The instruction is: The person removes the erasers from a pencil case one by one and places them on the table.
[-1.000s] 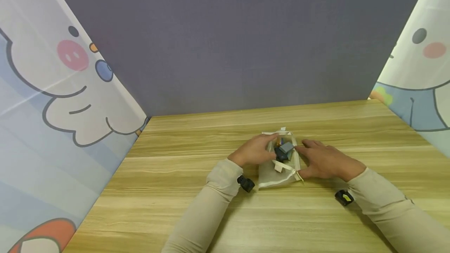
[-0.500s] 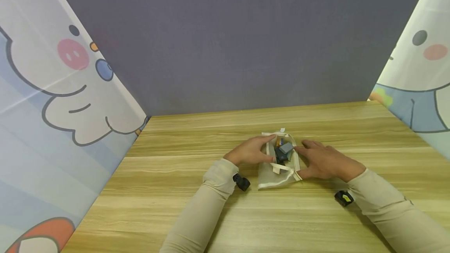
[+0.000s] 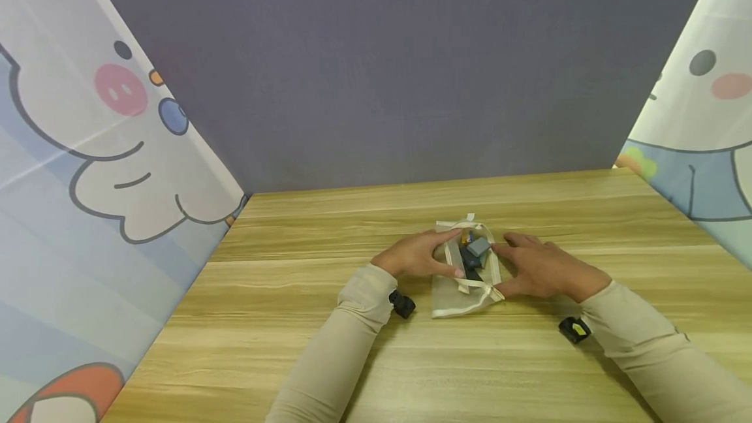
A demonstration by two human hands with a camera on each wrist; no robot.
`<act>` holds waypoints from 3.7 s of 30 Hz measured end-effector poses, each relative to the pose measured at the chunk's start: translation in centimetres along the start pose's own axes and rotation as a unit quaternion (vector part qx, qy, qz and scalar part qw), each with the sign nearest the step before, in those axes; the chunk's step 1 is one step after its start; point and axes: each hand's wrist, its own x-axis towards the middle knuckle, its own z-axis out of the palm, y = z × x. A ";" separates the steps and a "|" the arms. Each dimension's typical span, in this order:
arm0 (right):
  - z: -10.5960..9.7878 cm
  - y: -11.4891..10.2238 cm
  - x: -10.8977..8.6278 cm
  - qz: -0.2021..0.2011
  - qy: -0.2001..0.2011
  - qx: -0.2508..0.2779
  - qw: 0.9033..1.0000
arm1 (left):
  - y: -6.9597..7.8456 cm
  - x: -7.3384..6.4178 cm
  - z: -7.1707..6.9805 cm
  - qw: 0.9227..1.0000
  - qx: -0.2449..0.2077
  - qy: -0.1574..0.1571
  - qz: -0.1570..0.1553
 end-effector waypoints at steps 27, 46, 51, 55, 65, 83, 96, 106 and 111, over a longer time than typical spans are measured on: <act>0.0 1.1 0.0 -0.016 0.040 0.052 0.998 | 0.2 0.2 0.2 0.996 0.087 0.030 0.022; -0.8 0.1 1.5 0.004 0.084 0.017 0.996 | 0.2 0.4 0.8 0.992 0.119 0.046 0.008; -1.2 -0.1 2.3 0.004 0.074 0.018 0.997 | 0.1 0.4 0.8 0.991 0.121 0.050 0.014; -1.7 -0.2 2.8 0.007 0.052 0.018 0.998 | 0.2 0.3 0.5 0.991 0.123 0.049 0.018; -1.8 0.1 3.5 -0.008 0.021 0.013 1.000 | 0.2 0.3 0.7 0.991 0.121 0.045 0.021; -0.7 0.5 3.2 -0.021 0.060 0.088 0.994 | 0.0 0.0 0.8 0.991 0.124 0.048 0.019; -0.4 0.6 3.3 -0.020 0.061 0.106 0.992 | 0.1 0.1 0.8 0.991 0.126 0.050 0.022; -0.1 0.5 3.4 -0.013 0.060 0.121 0.991 | 0.0 -0.1 1.0 0.991 0.126 0.052 0.018; -0.3 0.5 3.4 -0.021 0.071 0.114 0.991 | 0.0 0.0 1.0 0.991 0.124 0.053 0.019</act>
